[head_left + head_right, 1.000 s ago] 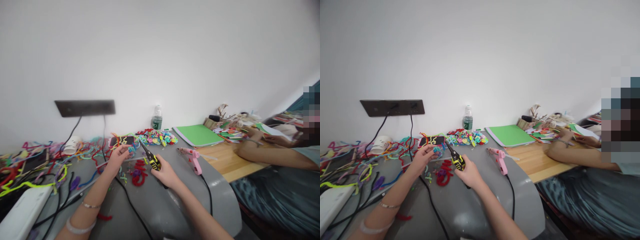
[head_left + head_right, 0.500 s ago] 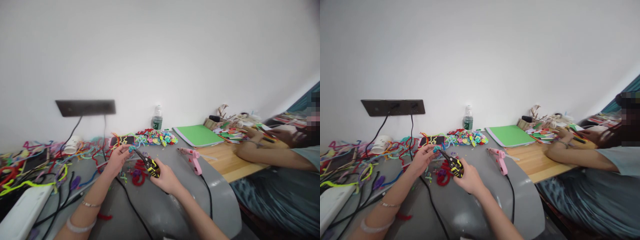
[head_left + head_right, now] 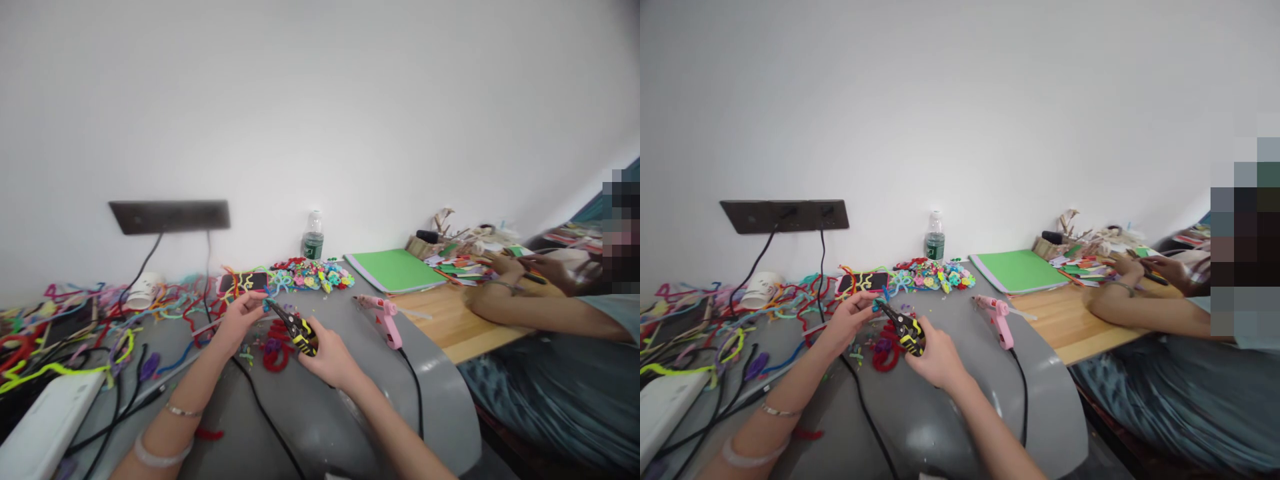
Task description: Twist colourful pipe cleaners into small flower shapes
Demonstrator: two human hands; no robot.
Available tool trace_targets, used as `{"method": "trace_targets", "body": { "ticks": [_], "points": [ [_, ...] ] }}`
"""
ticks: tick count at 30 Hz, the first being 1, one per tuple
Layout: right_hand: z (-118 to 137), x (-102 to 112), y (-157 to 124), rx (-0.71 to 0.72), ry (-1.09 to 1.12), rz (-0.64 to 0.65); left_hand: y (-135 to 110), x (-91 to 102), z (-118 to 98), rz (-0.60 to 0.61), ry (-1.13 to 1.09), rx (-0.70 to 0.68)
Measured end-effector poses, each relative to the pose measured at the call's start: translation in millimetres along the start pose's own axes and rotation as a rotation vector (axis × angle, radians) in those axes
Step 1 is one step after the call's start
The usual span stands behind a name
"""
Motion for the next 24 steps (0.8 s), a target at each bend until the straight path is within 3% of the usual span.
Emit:
{"method": "trace_targets", "body": {
  "ticks": [12, 17, 24],
  "points": [
    [-1.5, 0.7, 1.7, -0.009, 0.001, -0.044, 3.2, 2.7, -0.4, 0.008, 0.104, -0.055],
    [-13.3, 8.5, 6.6, -0.038, 0.097, -0.110, 0.0, -1.0, -2.9, 0.019, 0.127, -0.045],
    [-25.1, 10.4, 22.1, -0.088, 0.250, -0.049, -2.7, -2.6, 5.6, 0.004, 0.036, 0.084]
  ]
}}
Point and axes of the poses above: each hand's wrist, its own y-axis towards the middle knuckle, its own x-axis out of the back of the hand, z = x × y, the point moved 10 cm from there along y, towards the middle knuckle, and after that the axes turned 3 degrees about -z, right-handed, at the moved point
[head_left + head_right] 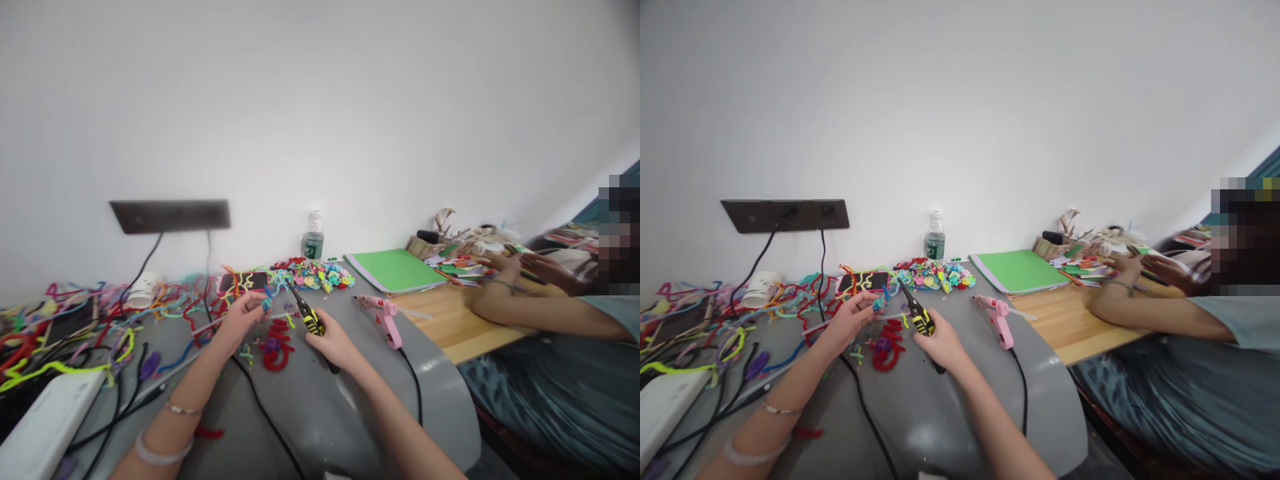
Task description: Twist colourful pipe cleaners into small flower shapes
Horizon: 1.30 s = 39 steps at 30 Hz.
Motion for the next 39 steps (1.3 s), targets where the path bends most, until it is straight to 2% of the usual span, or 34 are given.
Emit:
{"method": "trace_targets", "body": {
  "ticks": [3, 7, 13, 16, 18, 25, 33, 36, 39],
  "points": [
    [-6.8, -9.8, 8.9, -0.110, 0.041, 0.157, 2.1, 7.2, 6.1, -0.055, -0.080, 0.067],
    [-14.5, -25.8, 12.8, -0.246, 0.143, 0.370, 4.6, 15.0, 4.8, -0.093, -0.142, 0.075],
    [-22.2, -27.6, 8.2, -0.394, 0.409, 0.426, 5.2, 18.2, 1.5, -0.112, -0.157, 0.070],
    [-23.3, -32.4, -2.8, -0.490, 0.502, 0.553, 5.4, 18.4, 1.6, -0.126, -0.148, 0.071],
    [-22.1, -31.2, -7.0, -0.527, 0.559, 0.588, 5.8, 19.2, 2.9, -0.130, -0.131, 0.075],
    [-20.3, -27.6, -9.1, -0.522, 0.587, 0.560, 5.3, 20.0, 9.5, -0.097, -0.056, 0.090],
    [-24.0, -29.0, -8.0, -0.463, 0.571, 0.487, 1.9, 9.8, 2.6, -0.045, 0.046, 0.060],
    [-27.3, -26.0, -10.2, -0.438, 0.565, 0.399, 2.6, 11.2, -0.3, -0.050, 0.044, 0.032],
    [-30.8, -14.0, -12.7, -0.403, 0.499, 0.244, 3.9, 12.9, -1.6, -0.054, 0.038, 0.011]
  ]
}}
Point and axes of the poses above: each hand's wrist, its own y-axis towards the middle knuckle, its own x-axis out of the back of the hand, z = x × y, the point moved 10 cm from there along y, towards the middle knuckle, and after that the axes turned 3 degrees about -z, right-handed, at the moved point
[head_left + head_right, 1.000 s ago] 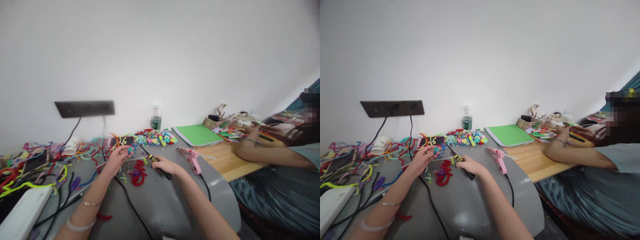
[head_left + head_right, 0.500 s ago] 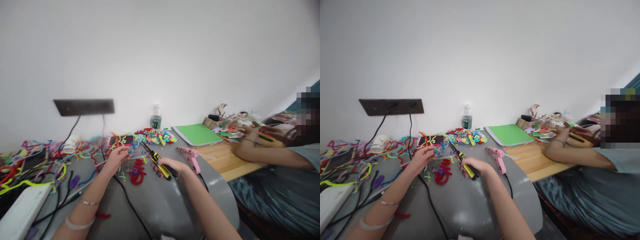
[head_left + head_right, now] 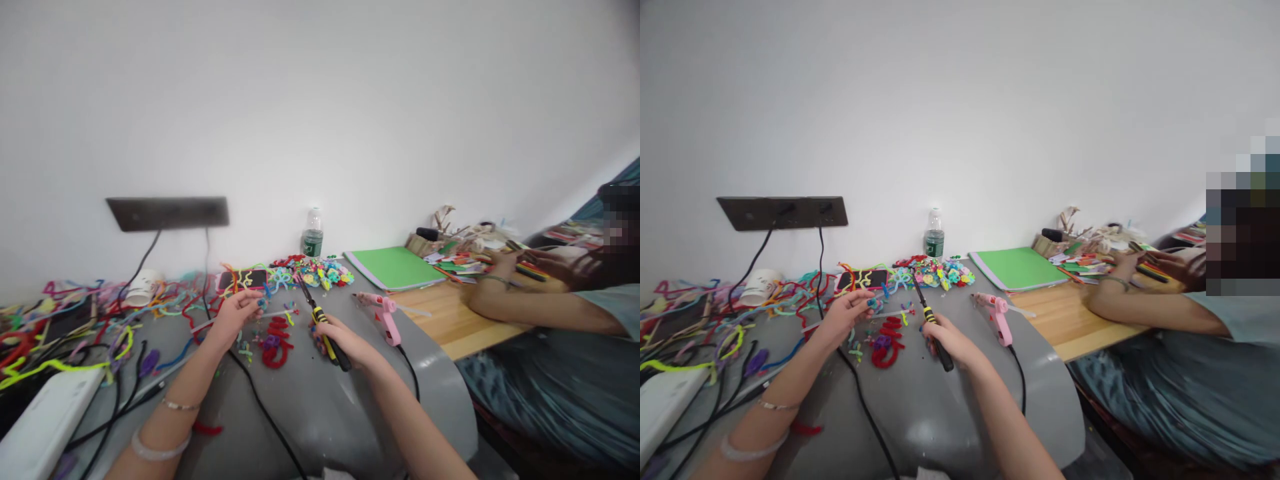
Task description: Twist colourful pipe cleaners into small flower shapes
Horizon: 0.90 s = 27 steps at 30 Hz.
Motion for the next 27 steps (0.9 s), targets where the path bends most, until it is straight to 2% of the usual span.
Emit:
{"method": "trace_targets", "body": {
  "ticks": [4, 7, 9, 12, 18, 27],
  "points": [
    [15.3, 15.5, -11.3, 0.156, -0.352, -0.194, 0.2, -0.8, -1.3, 0.007, -0.004, -0.016],
    [30.5, 25.9, -19.7, 0.287, -0.629, -0.403, -0.7, -2.9, -3.0, 0.018, 0.001, -0.024],
    [29.9, 32.1, -20.8, 0.262, -0.848, -0.548, -0.9, -3.4, -4.4, 0.016, 0.005, -0.031],
    [26.0, 32.8, -17.0, 0.272, -1.002, -0.648, -0.4, -1.4, -7.3, -0.003, 0.007, -0.049],
    [20.6, 29.7, -11.0, 0.359, -1.027, -0.654, -1.6, -0.5, -10.4, -0.021, -0.015, -0.065],
    [23.2, 26.8, -15.9, 0.391, -0.984, -0.666, -0.5, 2.1, 9.1, -0.069, -0.129, 0.072]
  ]
}}
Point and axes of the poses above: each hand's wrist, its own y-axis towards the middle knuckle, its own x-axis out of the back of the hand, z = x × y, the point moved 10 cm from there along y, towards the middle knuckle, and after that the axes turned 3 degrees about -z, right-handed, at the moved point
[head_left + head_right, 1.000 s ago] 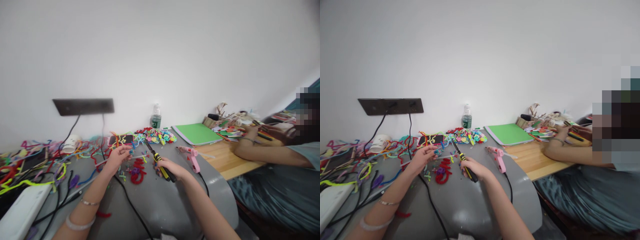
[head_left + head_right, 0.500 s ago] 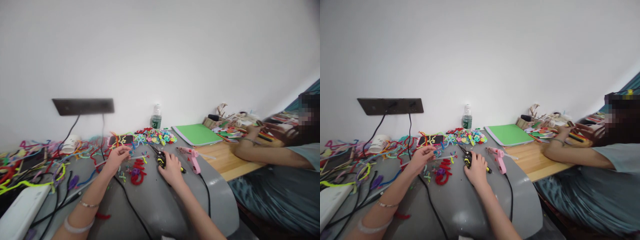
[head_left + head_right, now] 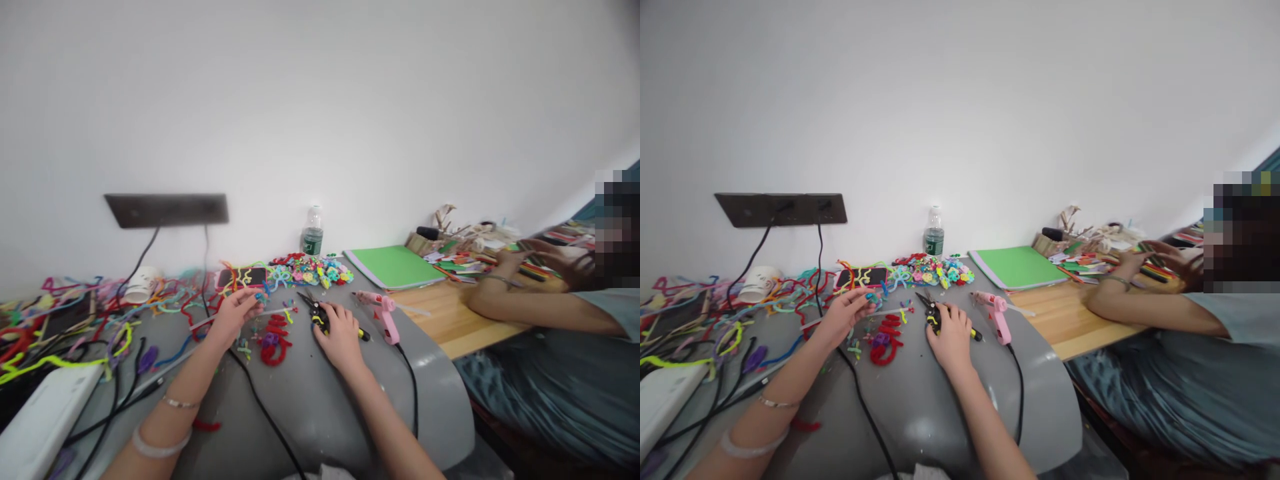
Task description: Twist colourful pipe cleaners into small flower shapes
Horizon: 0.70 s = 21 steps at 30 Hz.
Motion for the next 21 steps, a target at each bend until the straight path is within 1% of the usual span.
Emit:
{"method": "trace_targets", "body": {
  "ticks": [6, 12, 18, 21],
  "points": [
    [-1.4, 1.8, -0.4, 0.004, 0.001, -0.043, 1.4, 1.4, 6.4, -0.010, -0.017, 0.051],
    [-1.4, 1.5, -0.8, 0.004, 0.009, -0.043, 1.2, -3.3, 3.4, 0.069, 0.000, 0.001],
    [-1.2, 2.4, -1.1, 0.011, 0.012, -0.066, 0.2, -2.3, 0.5, 0.053, 0.064, -0.025],
    [-2.1, 1.1, -1.1, 0.007, 0.015, -0.057, -1.2, -3.0, -4.9, 0.037, 0.080, -0.050]
  ]
}}
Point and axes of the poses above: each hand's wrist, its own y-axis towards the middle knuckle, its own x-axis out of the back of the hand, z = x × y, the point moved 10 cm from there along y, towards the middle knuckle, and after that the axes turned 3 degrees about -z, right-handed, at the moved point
